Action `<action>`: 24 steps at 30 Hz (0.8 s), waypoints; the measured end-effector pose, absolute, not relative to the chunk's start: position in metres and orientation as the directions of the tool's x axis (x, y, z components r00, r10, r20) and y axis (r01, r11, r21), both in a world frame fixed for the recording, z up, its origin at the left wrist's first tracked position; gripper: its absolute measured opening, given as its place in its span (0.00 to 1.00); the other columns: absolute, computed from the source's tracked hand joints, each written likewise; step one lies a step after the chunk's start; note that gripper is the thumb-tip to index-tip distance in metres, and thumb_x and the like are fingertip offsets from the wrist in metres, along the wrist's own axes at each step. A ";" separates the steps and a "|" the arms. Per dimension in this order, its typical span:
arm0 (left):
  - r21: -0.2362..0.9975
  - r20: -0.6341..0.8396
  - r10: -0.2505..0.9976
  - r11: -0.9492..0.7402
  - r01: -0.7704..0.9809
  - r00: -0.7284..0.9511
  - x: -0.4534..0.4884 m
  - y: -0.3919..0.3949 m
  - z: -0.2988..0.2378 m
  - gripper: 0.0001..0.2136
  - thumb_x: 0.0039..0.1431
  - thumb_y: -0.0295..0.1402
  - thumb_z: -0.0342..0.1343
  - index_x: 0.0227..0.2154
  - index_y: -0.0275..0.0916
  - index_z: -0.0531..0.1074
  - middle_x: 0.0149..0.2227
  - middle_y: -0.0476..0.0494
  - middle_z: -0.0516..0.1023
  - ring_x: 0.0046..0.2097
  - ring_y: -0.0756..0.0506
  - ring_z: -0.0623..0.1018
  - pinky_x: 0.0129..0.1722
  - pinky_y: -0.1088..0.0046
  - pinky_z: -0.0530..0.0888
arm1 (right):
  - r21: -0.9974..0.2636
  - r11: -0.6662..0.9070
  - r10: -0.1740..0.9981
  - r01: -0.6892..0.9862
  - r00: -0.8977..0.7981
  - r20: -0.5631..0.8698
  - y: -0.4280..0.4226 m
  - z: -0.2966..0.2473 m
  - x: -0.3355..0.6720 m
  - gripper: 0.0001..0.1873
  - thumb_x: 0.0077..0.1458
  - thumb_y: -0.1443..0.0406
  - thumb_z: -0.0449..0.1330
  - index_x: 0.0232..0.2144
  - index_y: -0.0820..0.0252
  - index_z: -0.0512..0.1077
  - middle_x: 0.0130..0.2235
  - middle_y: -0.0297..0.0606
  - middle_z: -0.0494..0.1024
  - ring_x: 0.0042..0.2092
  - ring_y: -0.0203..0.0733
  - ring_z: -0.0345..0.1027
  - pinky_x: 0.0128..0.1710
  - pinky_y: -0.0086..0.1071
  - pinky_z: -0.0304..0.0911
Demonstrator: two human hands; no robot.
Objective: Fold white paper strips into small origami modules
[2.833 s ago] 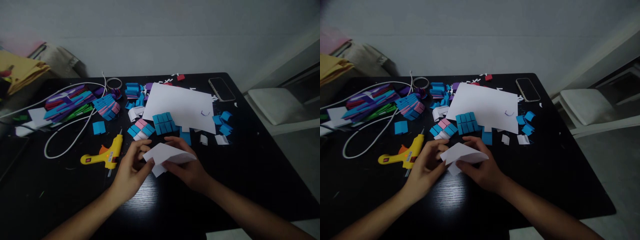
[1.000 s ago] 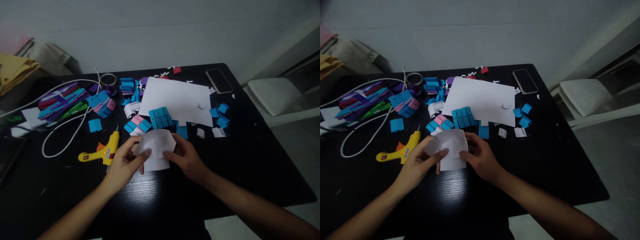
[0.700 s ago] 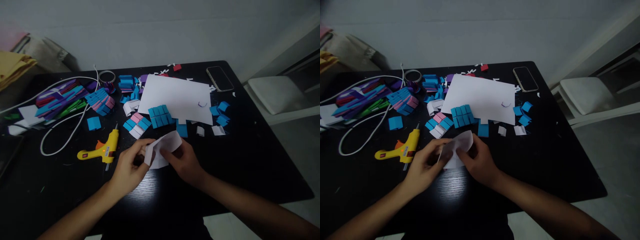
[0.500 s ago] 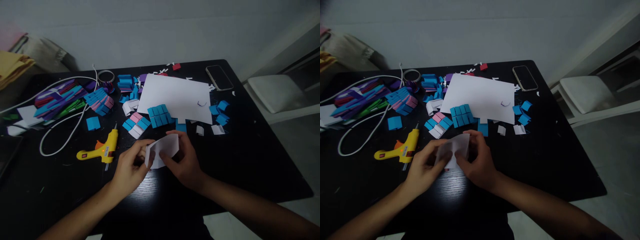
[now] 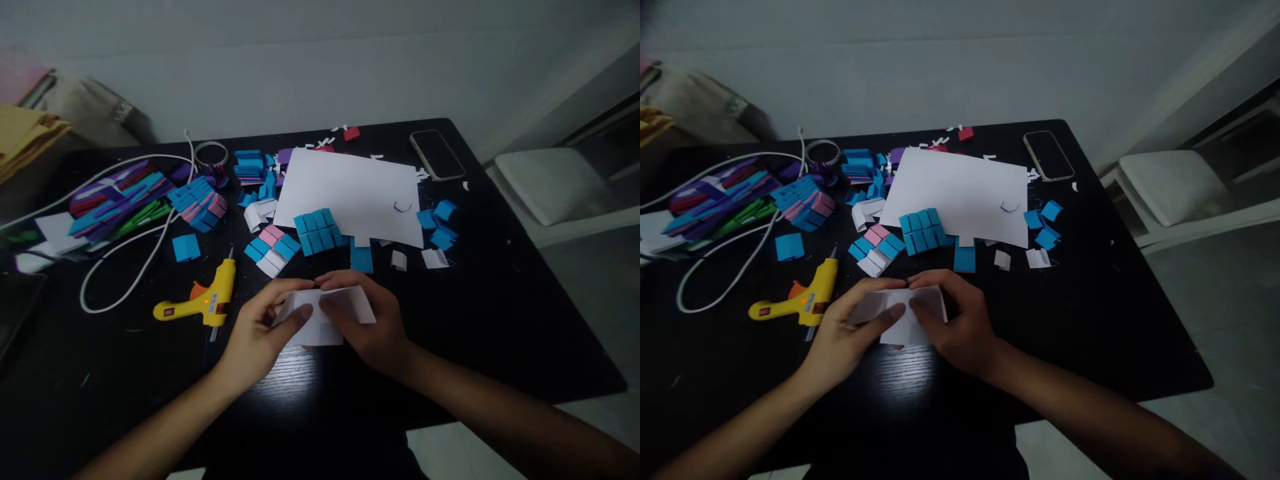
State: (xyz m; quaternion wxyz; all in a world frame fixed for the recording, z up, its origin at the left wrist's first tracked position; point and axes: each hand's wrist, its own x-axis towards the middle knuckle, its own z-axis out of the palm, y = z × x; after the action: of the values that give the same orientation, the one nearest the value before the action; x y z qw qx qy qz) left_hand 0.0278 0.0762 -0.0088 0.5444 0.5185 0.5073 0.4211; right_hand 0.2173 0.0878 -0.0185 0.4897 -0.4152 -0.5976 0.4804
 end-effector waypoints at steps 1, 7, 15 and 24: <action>0.990 -0.121 0.988 0.113 0.086 0.098 0.027 0.078 -0.006 0.09 0.60 0.29 0.64 0.44 0.43 0.79 0.38 0.48 0.83 0.32 0.50 0.81 0.28 0.79 0.78 | -0.979 0.202 0.954 0.013 -0.227 0.194 0.089 -0.018 0.220 0.12 0.57 0.68 0.68 0.44 0.53 0.77 0.50 0.40 0.79 0.53 0.47 0.75 0.54 0.43 0.70; 0.994 -0.110 0.989 0.111 -0.004 0.102 0.019 0.083 -0.008 0.10 0.62 0.29 0.63 0.45 0.45 0.78 0.35 0.52 0.83 0.26 0.52 0.81 0.26 0.79 0.78 | -0.928 -0.203 0.850 -0.312 -0.527 -0.009 0.100 -0.013 0.231 0.31 0.52 0.41 0.67 0.53 0.47 0.77 0.66 0.41 0.66 0.65 0.60 0.62 0.58 0.50 0.66; 1.000 0.025 0.975 -0.026 0.004 0.222 0.014 0.079 -0.020 0.13 0.64 0.25 0.60 0.50 0.45 0.75 0.33 0.50 0.82 0.31 0.51 0.82 0.32 0.79 0.78 | -0.810 -0.494 0.835 -0.316 -0.431 -0.342 0.108 -0.011 0.226 0.13 0.60 0.54 0.65 0.44 0.51 0.80 0.46 0.38 0.79 0.47 0.44 0.72 0.45 0.36 0.70; 0.957 0.153 0.943 -0.216 0.195 0.295 0.005 0.081 -0.026 0.15 0.63 0.25 0.60 0.51 0.45 0.75 0.48 0.43 0.77 0.49 0.46 0.78 0.45 0.73 0.76 | -0.820 -0.538 0.791 -0.197 -0.454 -0.409 0.112 -0.011 0.231 0.21 0.47 0.66 0.72 0.46 0.53 0.79 0.45 0.36 0.80 0.44 0.40 0.73 0.45 0.34 0.68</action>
State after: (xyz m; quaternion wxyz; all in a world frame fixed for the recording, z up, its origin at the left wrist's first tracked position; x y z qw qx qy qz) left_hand 0.0045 0.0808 -0.0261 0.4559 0.6631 0.4292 0.4103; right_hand 0.2309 0.1121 -0.0112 0.3196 -0.4131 -0.3593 0.7734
